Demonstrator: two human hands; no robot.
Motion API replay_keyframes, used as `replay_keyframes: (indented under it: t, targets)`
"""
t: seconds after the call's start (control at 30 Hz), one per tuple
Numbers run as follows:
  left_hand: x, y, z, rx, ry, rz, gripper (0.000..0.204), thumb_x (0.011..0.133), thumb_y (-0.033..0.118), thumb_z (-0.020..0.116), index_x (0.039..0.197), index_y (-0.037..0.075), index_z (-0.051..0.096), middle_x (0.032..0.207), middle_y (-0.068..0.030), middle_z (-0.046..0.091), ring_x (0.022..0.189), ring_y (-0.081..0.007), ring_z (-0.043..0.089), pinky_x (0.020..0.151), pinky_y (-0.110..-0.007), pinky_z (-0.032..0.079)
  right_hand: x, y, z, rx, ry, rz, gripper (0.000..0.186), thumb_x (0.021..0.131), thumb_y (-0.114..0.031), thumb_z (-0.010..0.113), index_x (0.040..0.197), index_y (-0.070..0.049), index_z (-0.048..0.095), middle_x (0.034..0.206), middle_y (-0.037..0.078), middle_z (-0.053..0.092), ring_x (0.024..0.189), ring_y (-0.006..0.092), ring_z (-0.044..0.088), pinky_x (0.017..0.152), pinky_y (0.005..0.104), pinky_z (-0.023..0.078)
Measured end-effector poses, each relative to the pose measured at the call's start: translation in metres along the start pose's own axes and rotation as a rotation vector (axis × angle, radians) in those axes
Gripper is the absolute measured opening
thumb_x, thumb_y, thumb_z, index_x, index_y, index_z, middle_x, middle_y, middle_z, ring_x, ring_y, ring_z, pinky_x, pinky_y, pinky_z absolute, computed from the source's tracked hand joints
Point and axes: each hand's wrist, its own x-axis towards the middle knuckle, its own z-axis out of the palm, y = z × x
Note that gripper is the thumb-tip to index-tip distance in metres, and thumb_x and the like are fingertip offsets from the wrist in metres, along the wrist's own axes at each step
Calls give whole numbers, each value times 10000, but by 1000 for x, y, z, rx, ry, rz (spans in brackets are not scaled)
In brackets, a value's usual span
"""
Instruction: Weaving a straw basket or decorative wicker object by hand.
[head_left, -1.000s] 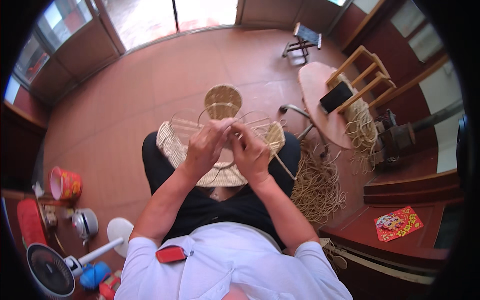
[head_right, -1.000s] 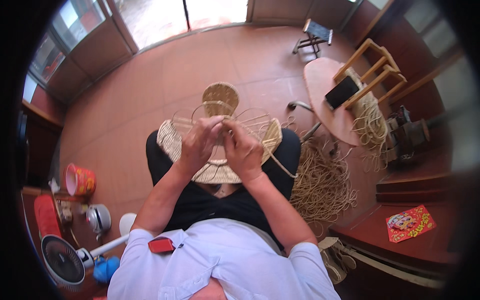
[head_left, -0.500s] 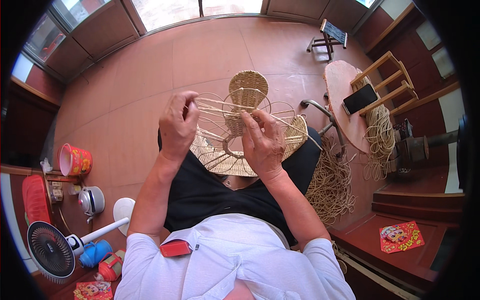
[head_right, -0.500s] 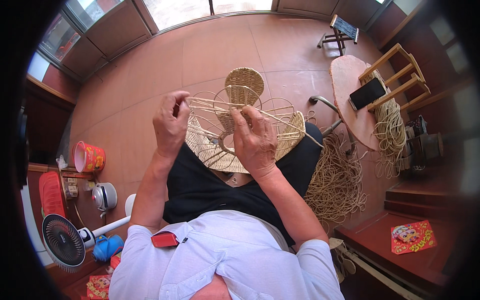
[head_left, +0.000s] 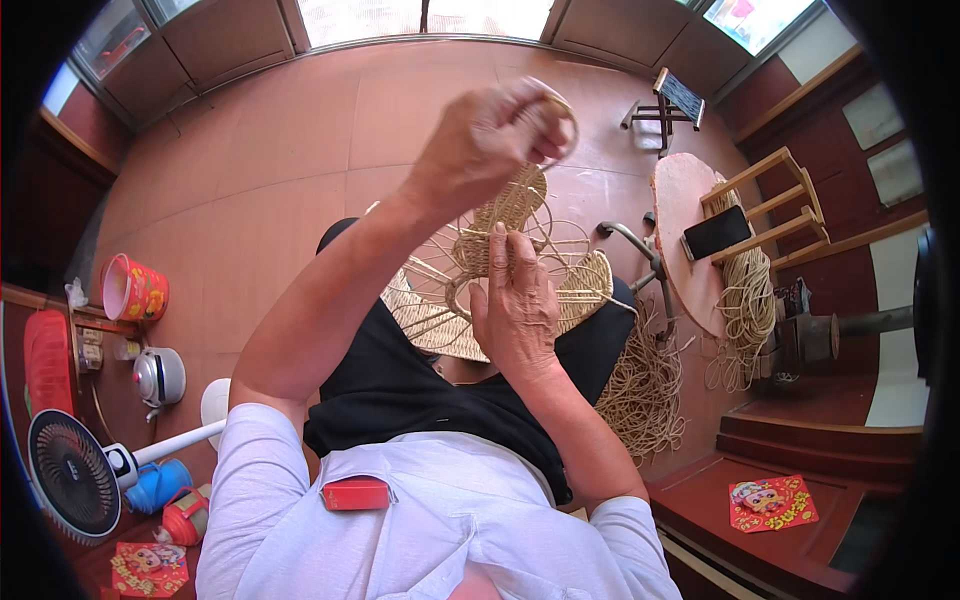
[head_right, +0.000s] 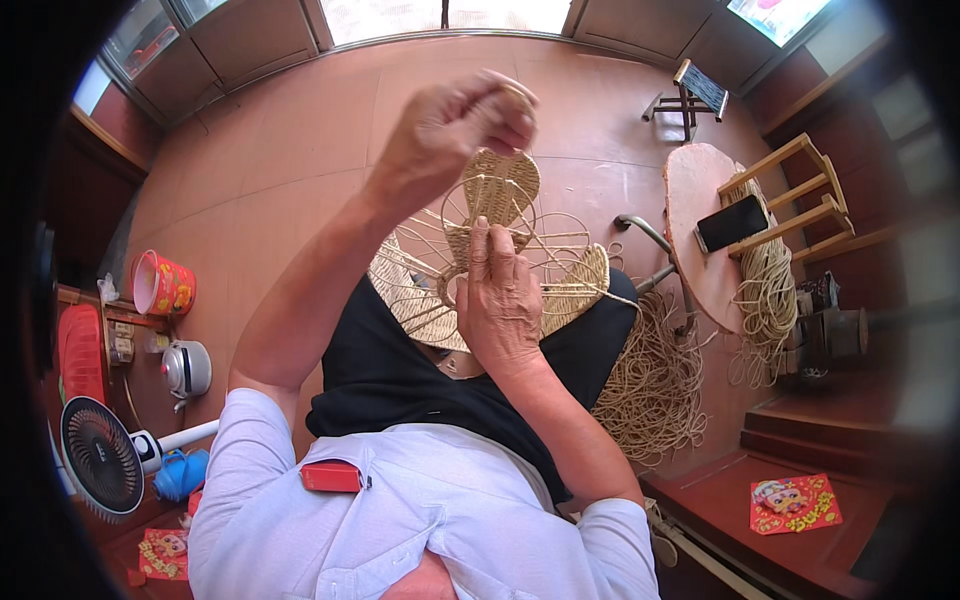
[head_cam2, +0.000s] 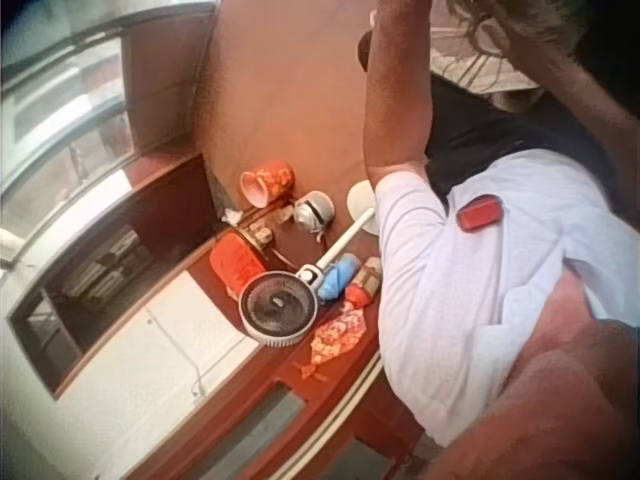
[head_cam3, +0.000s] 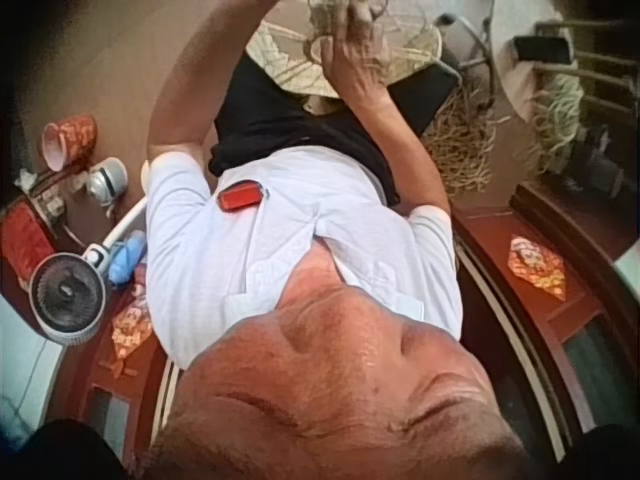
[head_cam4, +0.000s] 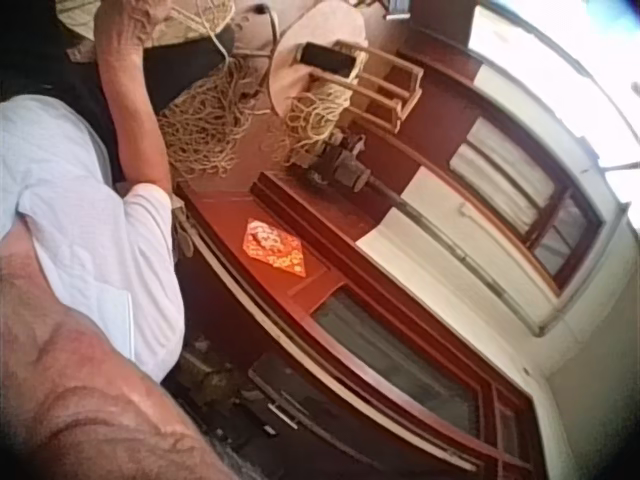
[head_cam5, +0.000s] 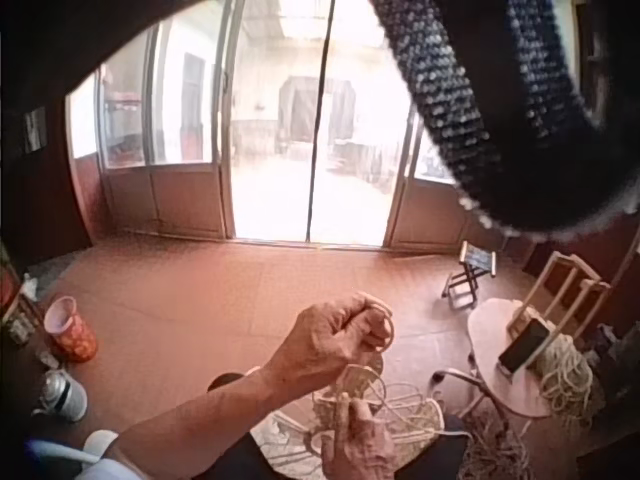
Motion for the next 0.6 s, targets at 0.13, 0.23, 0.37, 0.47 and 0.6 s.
replay_keyframes:
  t: [0.13, 0.23, 0.37, 0.47, 0.6]
  targets:
    - [-5, -1, 11, 114, -162, -31, 295, 1199, 192, 579, 1250, -49, 741, 1036, -65, 786, 1012, -133, 774, 956, -305, 649, 4, -3, -3, 0, -19, 15, 889, 916, -245, 785, 1673, 50, 426, 1535, 209, 500, 1198, 345, 631, 913, 451, 573]
    - [-11, -4, 3, -2, -155, -34, 296, 1199, 186, 579, 1297, -43, 738, 1059, -72, 790, 1066, -152, 782, 998, -313, 643, 7, -1, -7, 31, -32, 22, 886, 921, -246, 784, 1669, 54, 416, 1532, 214, 493, 1196, 350, 631, 909, 457, 580]
    - [-7, -10, -6, -111, -126, -52, 295, 1191, 179, 594, 1346, -25, 740, 1130, -100, 812, 1126, -180, 788, 1022, -321, 639, 7, -1, -7, 7, -67, -2, 902, 922, -233, 781, 1674, 79, 391, 1537, 216, 474, 1197, 345, 634, 883, 451, 594]
    - [0, -12, 6, -117, -174, -8, 298, 1188, 178, 600, 1348, -31, 740, 1136, -105, 819, 1122, -180, 788, 1023, -316, 637, 5, -2, -5, -6, -84, -15, 916, 923, -228, 779, 1675, 99, 372, 1538, 219, 463, 1193, 343, 638, 865, 445, 598]
    - [2, -9, 12, 79, -267, -26, 309, 1178, 144, 596, 1386, -49, 717, 1142, -113, 816, 1097, -171, 779, 1017, -314, 627, 4, -4, -2, 26, -158, 35, 1041, 904, -244, 840, 1727, 70, 286, 1599, 227, 393, 1301, 386, 595, 996, 470, 579]
